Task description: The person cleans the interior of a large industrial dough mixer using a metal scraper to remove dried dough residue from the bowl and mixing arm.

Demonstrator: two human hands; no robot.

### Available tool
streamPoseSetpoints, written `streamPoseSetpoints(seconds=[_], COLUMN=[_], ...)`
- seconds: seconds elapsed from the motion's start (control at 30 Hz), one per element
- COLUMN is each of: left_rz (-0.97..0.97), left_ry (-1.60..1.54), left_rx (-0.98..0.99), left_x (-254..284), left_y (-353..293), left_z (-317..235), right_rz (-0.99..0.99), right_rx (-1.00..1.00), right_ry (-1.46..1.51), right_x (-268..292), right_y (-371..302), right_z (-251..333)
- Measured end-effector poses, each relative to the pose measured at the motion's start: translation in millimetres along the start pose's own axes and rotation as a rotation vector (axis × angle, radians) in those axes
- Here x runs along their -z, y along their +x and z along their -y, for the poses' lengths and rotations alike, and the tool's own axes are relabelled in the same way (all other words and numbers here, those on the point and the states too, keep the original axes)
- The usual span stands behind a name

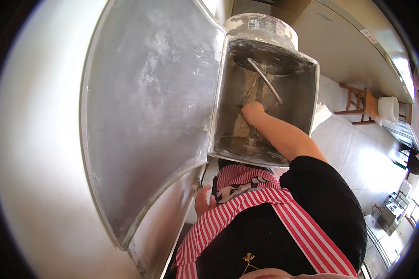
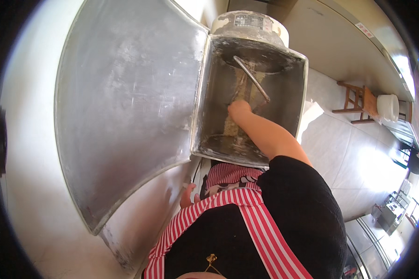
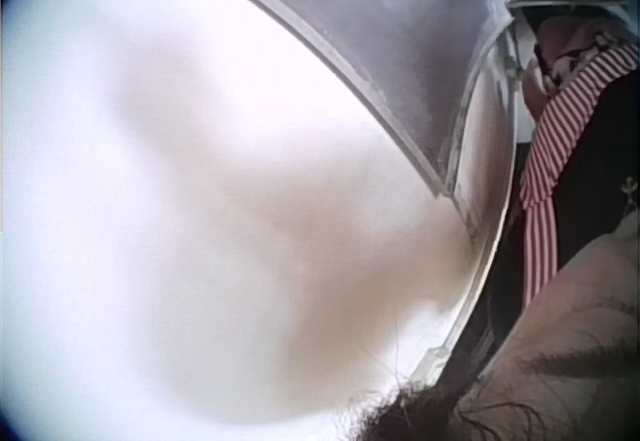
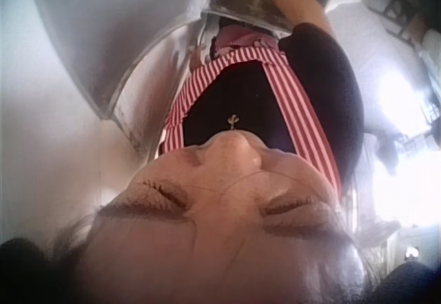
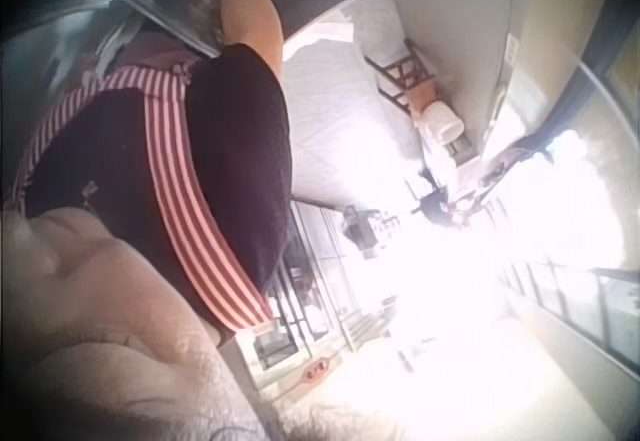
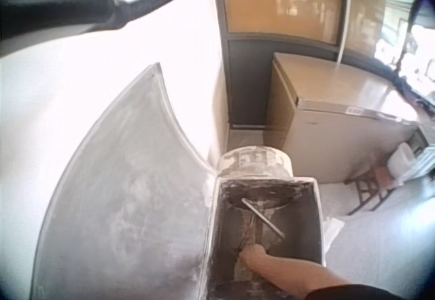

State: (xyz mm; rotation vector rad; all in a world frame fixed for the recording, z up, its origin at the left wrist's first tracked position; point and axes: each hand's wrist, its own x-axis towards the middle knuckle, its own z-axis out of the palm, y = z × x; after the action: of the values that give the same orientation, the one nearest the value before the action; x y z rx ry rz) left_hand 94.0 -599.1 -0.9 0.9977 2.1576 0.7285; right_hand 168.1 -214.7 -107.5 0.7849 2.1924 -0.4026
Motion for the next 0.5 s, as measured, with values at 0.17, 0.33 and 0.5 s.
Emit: streamPoseSetpoints(seconds=[0.17,0.33,0.5], left_rz=[0.003,0.082,0.137], left_ry=[0.023,0.082,0.046], left_rx=[0.001,-0.006,0.013], left_x=[2,6,-2], left_y=[-3,-8,-5], left_z=[5,13,19], right_rz=[-0.069,-0.231,-0.406], right_rx=[0.044,0.043,0.031], right_ry=[-0.038,-0.115,-0.132], right_x=[10,52,3], right_y=[-20,-46,-36], right_z=[-18,-52,-56])
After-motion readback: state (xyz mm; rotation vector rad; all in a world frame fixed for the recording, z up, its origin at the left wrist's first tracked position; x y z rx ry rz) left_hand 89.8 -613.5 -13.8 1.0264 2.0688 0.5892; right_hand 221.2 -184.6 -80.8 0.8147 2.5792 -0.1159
